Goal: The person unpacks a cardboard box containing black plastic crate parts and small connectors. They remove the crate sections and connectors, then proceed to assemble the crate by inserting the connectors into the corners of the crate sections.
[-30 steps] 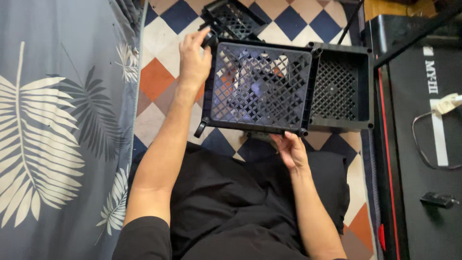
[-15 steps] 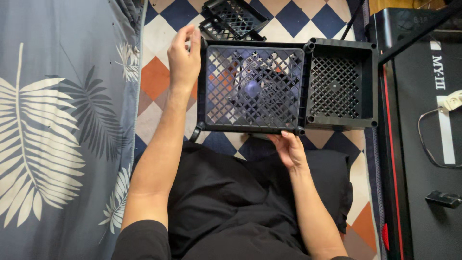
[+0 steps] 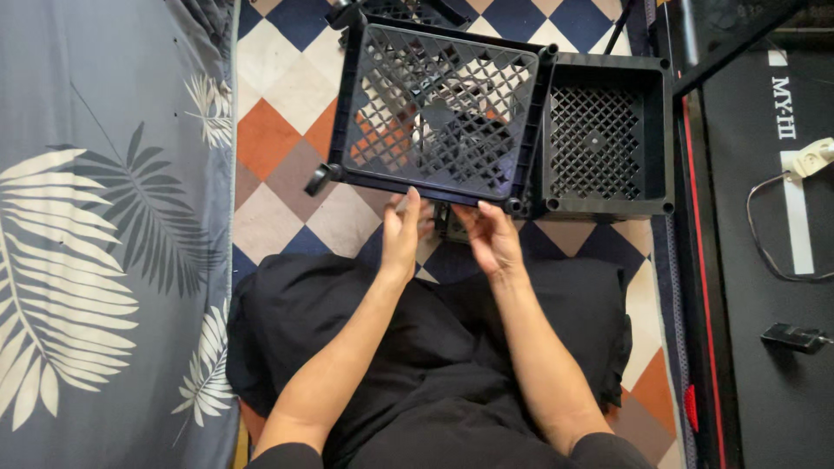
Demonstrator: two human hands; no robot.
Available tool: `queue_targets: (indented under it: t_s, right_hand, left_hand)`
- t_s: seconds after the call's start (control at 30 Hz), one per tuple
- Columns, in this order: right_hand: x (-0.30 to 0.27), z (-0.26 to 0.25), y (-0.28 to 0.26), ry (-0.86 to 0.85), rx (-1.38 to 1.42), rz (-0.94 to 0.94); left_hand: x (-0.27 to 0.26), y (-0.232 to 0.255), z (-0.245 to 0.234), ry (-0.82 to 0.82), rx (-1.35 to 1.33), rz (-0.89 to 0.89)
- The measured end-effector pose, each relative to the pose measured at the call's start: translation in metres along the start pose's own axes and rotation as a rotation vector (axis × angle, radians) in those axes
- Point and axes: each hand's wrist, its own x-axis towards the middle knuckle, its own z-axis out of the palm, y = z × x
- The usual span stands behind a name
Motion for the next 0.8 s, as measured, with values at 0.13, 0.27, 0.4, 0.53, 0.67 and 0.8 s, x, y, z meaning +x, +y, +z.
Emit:
queue_targets:
  t_s: [0.13,0.27,0.4,0.53,0.67,0.8]
  right_hand:
    - [-0.010,0.021,0.023,0.005,0.008,0.026]
    - [-0.022,0.021,0.041,-0.055,-0.055,0.007]
    - [-0.028,0.006,0.036,-0.206,-0.373,0.144]
    - [-0.027,-0.001,0.015,-0.266,-0.152,0.258]
    - [-0.012,0.014,-0.003,-0.079,0.027,0.277]
    - [-0.009,0.034,0.003,0.081,-0.349,0.227]
  left_hand:
    - [0.019,-0.003,0.025,-0.006,-0.388,0.247]
    - [0.032,0.015,0.033,0.257,-0.504,0.205]
    - [0.055,0.032,0.008,0.259,-0.425,0.345]
    - [0.078,0.049,-0.021,0.236,-0.331,0.366]
    - [0.077,0.072,-0.037,0.086,-0.203,0.229]
    - [0.064,0.091,-0.038,-0.059,-0.135,0.244]
